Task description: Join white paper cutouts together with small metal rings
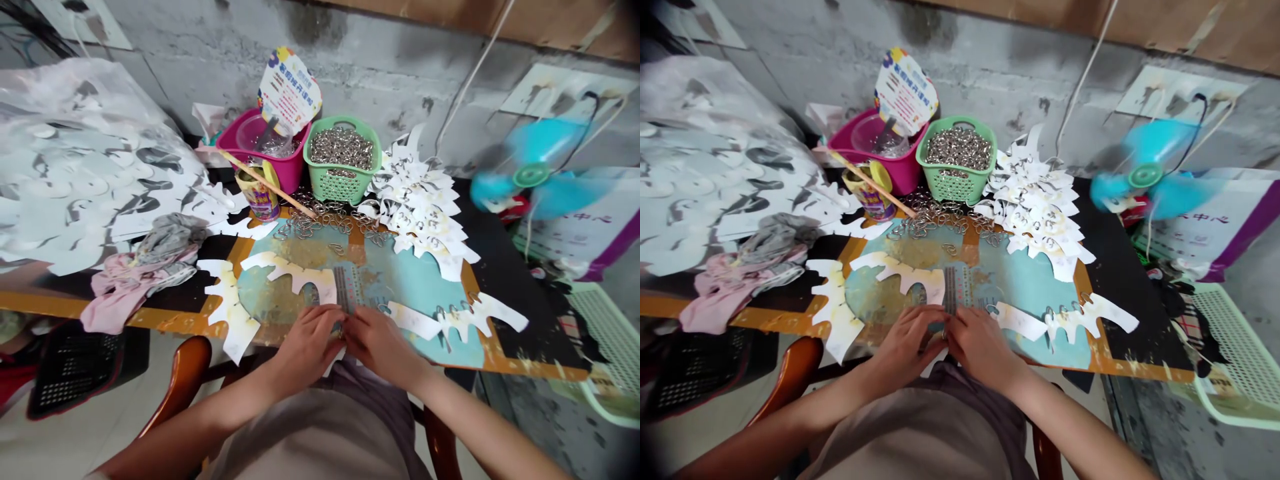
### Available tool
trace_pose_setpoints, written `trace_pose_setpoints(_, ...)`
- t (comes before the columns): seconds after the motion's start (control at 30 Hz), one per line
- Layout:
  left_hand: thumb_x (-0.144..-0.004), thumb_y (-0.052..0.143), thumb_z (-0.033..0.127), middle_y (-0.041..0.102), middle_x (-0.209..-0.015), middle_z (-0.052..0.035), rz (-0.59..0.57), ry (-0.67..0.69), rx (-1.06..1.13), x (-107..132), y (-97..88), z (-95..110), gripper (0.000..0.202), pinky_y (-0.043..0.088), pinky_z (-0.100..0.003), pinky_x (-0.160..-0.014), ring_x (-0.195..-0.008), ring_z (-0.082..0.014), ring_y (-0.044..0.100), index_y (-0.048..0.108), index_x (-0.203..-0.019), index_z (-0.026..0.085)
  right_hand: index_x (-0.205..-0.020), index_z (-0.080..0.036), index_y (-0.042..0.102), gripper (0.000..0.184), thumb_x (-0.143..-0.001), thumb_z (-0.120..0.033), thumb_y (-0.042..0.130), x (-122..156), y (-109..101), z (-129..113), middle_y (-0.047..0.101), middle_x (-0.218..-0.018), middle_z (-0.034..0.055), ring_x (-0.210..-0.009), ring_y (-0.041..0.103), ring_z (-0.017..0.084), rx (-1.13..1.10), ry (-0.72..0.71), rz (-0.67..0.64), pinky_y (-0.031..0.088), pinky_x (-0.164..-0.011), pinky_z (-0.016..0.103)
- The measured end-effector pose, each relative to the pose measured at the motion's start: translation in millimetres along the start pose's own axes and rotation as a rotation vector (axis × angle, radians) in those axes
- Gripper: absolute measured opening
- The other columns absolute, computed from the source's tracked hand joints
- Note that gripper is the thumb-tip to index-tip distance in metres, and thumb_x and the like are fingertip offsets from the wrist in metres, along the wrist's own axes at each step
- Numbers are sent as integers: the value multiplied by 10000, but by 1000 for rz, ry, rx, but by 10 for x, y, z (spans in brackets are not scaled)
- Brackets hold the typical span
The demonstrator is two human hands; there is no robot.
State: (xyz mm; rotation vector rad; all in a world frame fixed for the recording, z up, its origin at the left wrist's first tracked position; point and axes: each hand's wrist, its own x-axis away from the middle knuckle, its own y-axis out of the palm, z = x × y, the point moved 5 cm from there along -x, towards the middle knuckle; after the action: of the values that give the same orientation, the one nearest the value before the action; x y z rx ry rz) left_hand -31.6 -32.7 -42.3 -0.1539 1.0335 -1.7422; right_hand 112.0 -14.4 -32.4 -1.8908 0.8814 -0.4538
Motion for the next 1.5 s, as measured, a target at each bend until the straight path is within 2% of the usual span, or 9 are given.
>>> trace_pose_setpoints(0.13, -882, 603, 114, 680, -1038, -48, -69, -7, -16, -98, 47, -31, 261, 429, -401, -926, -1024, -224, 621, 479, -1098, 193, -915, -166, 646, 46, -883, -141, 625, 26, 45, 24, 586, -856, 39, -740, 553, 179, -27, 50, 11, 364, -644, 288)
trace_pose_setpoints(0.37, -916, 639, 192, 717, -987, -26, -102, 41, -35, -107, 16, -44, 165, 327, -445, -1038, -1163, -250, 572, 599, -1075, 211, -853, -183, 608, 69, -872, -116, 609, 79, 74, 54, 585, -846, 27, -779, 562, 179, -170, 23, 44, 386, -683, 284)
trace_pose_setpoints(0.47, -932, 631, 211, 728, -934, 7, -63, 75, -32, -91, 17, -39, 23, 300, -457, -1052, -1152, -244, 576, 646, -922, 225, -893, -192, 585, 109, -887, -86, 563, 120, 26, 79, 583, -892, 33, -813, 569, 175, -288, 25, 37, 413, -699, 275)
trace_pose_setpoints(0.57, -937, 616, 191, 728, -989, 16, 1, 114, -75, -56, 7, -18, 133, 284, -469, -1054, -1150, -234, 567, 654, -814, 226, -1020, -193, 562, 247, -825, -42, 568, 128, -34, 100, 579, -1004, 61, -851, 578, 183, -342, 45, 52, 442, -704, 275)
trace_pose_setpoints(0.7, -914, 622, 174, 654, -1129, -65, 92, 161, -205, 9, -9, 16, 144, 328, -496, -1024, -1137, -253, 530, 682, -792, 220, -1057, -193, 607, 216, -908, -72, 508, 84, -28, 84, 600, -1044, 81, -918, 605, 200, -269, 1, 7, 470, -771, 301)
trace_pose_setpoints(0.97, -953, 601, 203, 730, -1031, -3, 97, 217, -236, 40, -3, 37, 149, 241, -460, -1127, -1115, -198, 578, 677, -828, 232, -934, -184, 670, 186, -999, -190, 496, 7, 13, 55, 657, -885, 47, -833, 612, 184, -61, -126, -51, 425, -699, 282)
trace_pose_setpoints(1.23, -937, 585, 179, 752, -824, 13, 4, 96, -182, -25, -31, -6, 154, 172, -519, -1161, -1182, -236, 595, 663, -813, 225, -880, -177, 642, 205, -950, -122, 457, 213, 138, -57, 642, -789, 59, -715, 527, 203, 125, -127, 182, 364, -644, 338)
trace_pose_setpoints(1.37, -964, 568, 197, 761, -901, 8, -21, 114, -178, -15, -33, 7, 128, 130, -540, -1165, -1178, -239, 584, 684, -972, 250, -1007, -189, 638, 175, -941, -115, 494, 322, 106, -102, 665, -869, 65, -778, 544, 214, 45, -143, 232, 403, -688, 343)
trace_pose_setpoints(1.5, -964, 575, 210, 747, -955, 1, -40, 162, -196, -6, -29, 28, 147, 147, -558, -1153, -1172, -249, 558, 703, -923, 268, -1073, -195, 593, 226, -877, -105, 525, 329, -10, -19, 606, -1055, 102, -889, 579, 215, -185, 20, 177, 466, -750, 334)
